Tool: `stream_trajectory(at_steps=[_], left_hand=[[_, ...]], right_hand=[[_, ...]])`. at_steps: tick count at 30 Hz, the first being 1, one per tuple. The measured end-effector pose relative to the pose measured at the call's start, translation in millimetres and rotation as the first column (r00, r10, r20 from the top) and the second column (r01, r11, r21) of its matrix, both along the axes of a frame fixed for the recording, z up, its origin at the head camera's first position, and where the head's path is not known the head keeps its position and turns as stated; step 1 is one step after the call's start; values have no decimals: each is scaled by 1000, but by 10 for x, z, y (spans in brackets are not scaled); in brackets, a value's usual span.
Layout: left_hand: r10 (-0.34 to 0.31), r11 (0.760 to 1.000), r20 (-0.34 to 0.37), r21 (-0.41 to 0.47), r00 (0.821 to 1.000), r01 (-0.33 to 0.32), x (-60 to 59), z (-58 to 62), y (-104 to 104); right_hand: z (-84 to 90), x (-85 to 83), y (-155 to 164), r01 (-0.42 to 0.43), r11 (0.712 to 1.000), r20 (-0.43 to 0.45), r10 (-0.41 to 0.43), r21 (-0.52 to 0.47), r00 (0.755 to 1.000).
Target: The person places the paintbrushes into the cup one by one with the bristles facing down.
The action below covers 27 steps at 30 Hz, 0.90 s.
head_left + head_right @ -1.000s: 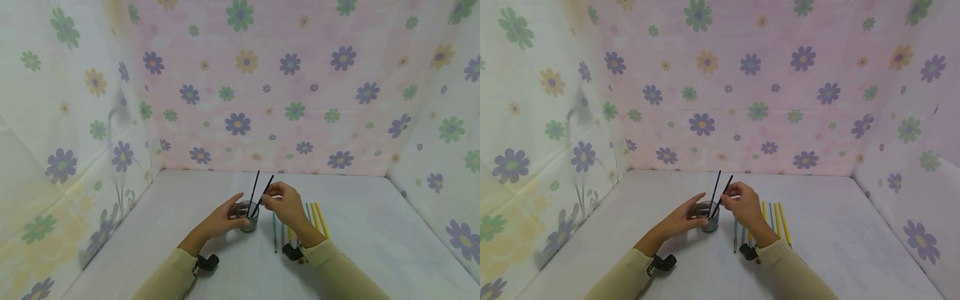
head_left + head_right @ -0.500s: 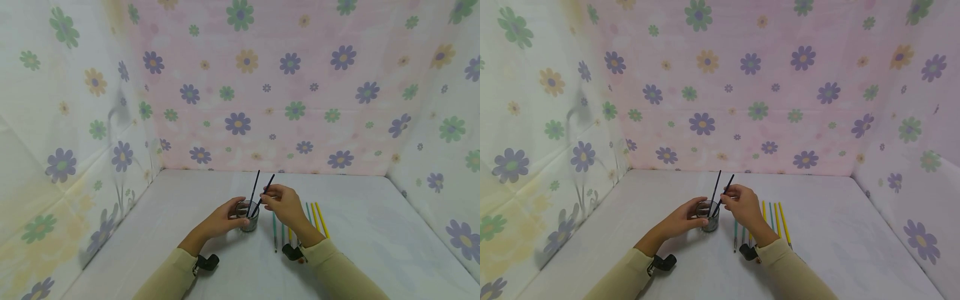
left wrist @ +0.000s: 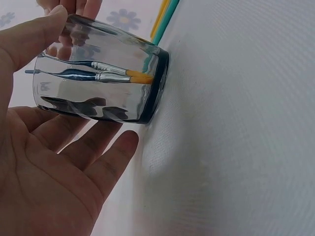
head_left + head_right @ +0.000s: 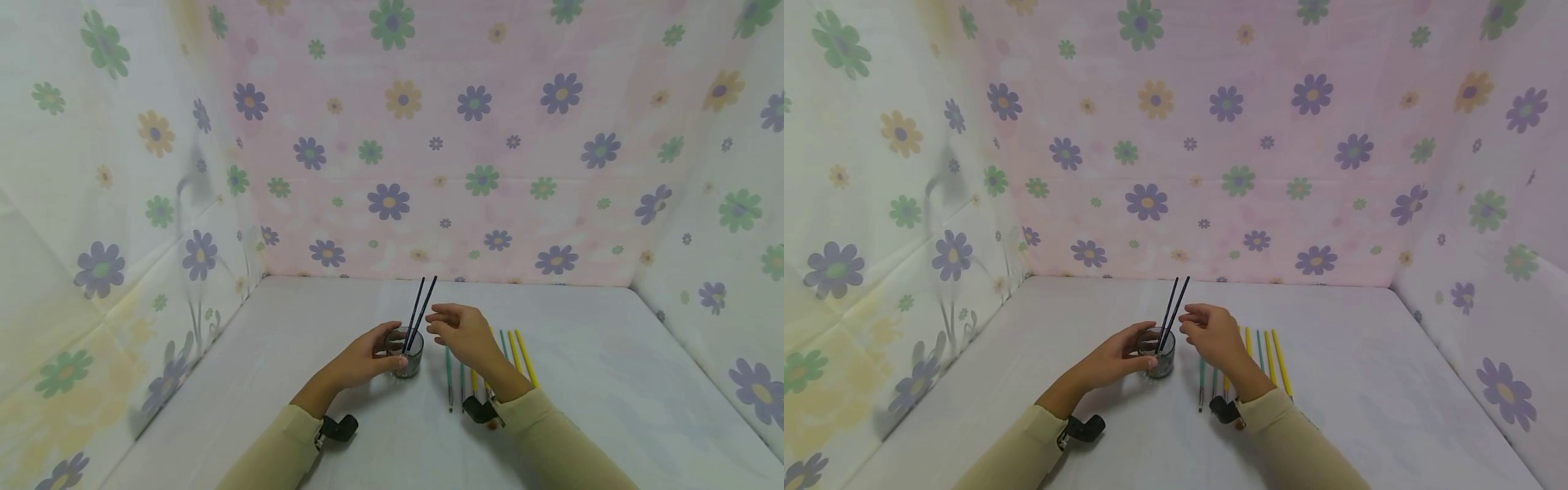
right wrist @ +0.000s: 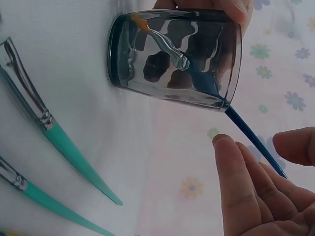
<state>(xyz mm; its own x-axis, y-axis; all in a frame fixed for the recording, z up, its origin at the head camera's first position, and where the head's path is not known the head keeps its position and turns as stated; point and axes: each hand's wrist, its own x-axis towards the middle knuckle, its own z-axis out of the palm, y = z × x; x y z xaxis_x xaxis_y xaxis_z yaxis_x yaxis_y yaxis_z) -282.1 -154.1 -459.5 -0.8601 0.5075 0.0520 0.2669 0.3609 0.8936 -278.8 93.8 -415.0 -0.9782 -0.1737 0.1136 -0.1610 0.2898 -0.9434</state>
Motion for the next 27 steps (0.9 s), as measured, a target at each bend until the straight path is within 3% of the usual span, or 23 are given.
stream_trajectory(at_steps=[27], left_hand=[[22, 999, -6, -32, 1000, -22, 37, 15, 10]], right_hand=[[274, -30, 364, -6, 999, -75, 8, 32, 997]])
